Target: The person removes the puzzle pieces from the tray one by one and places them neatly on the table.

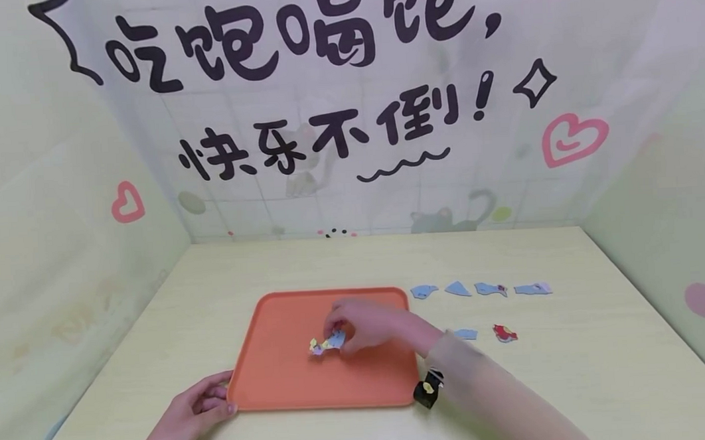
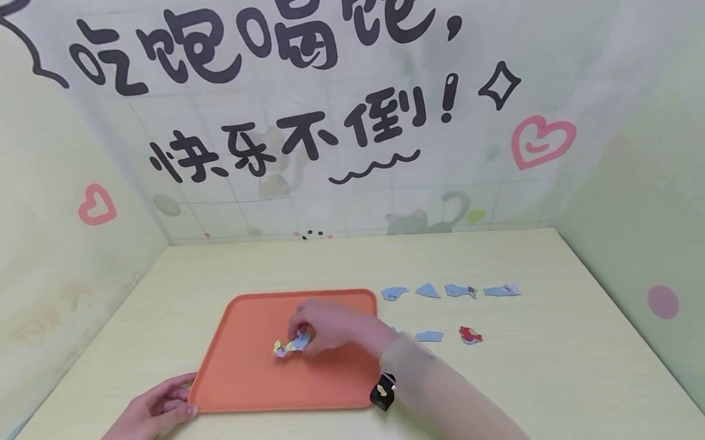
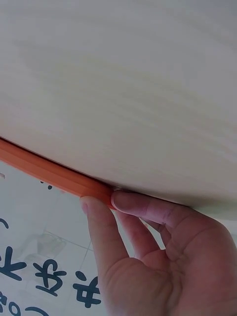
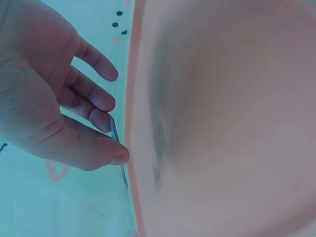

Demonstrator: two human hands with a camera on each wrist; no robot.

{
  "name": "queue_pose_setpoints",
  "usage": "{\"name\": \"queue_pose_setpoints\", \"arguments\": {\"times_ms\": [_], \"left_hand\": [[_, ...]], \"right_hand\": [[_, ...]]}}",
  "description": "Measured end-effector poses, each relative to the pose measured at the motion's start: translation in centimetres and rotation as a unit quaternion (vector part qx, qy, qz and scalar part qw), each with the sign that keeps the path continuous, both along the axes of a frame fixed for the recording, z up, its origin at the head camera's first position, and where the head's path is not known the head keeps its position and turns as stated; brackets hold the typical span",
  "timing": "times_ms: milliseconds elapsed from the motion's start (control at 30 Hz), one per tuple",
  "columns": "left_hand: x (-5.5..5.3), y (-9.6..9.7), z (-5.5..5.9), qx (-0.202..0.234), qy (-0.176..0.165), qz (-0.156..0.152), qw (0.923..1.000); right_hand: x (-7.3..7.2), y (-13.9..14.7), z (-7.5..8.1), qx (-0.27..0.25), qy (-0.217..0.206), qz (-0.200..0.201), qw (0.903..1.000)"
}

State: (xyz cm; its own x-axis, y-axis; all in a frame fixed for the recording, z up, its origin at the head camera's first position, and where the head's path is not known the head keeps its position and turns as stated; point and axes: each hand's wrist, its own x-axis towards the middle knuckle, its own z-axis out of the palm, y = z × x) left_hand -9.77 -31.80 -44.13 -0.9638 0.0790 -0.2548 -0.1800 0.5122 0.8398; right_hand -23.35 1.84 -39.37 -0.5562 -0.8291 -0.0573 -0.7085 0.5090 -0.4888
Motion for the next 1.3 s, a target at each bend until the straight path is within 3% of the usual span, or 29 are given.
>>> {"name": "queue_pose_setpoints", "arguments": {"times_ms": [333,667,1067,1300], "left_hand": [[0.0,0.1,0.0,-0.024,-0.011,0.023,0.9994],[0.1,0.1,-0.1,-0.025,0.005,0.008,0.9996],[-0.2,0.3,-0.1,0.000,-0.010,0.007,0.9999],[0.0,0.4,0.0,-0.027,0.004,0.015,0.9995]], "right_hand": [[-0.2,4.0,0.4,-0.043,0.060,-0.055,0.9958],[0.6,9.5,0.1,-0.097,0.041,-0.117,0.9874],[1.6,15.9,-0.3,-0.147,0.095,-0.165,0.9706],[2.0,18.6,-0.9,-0.148,0.112,-0.189,0.9643]]}}
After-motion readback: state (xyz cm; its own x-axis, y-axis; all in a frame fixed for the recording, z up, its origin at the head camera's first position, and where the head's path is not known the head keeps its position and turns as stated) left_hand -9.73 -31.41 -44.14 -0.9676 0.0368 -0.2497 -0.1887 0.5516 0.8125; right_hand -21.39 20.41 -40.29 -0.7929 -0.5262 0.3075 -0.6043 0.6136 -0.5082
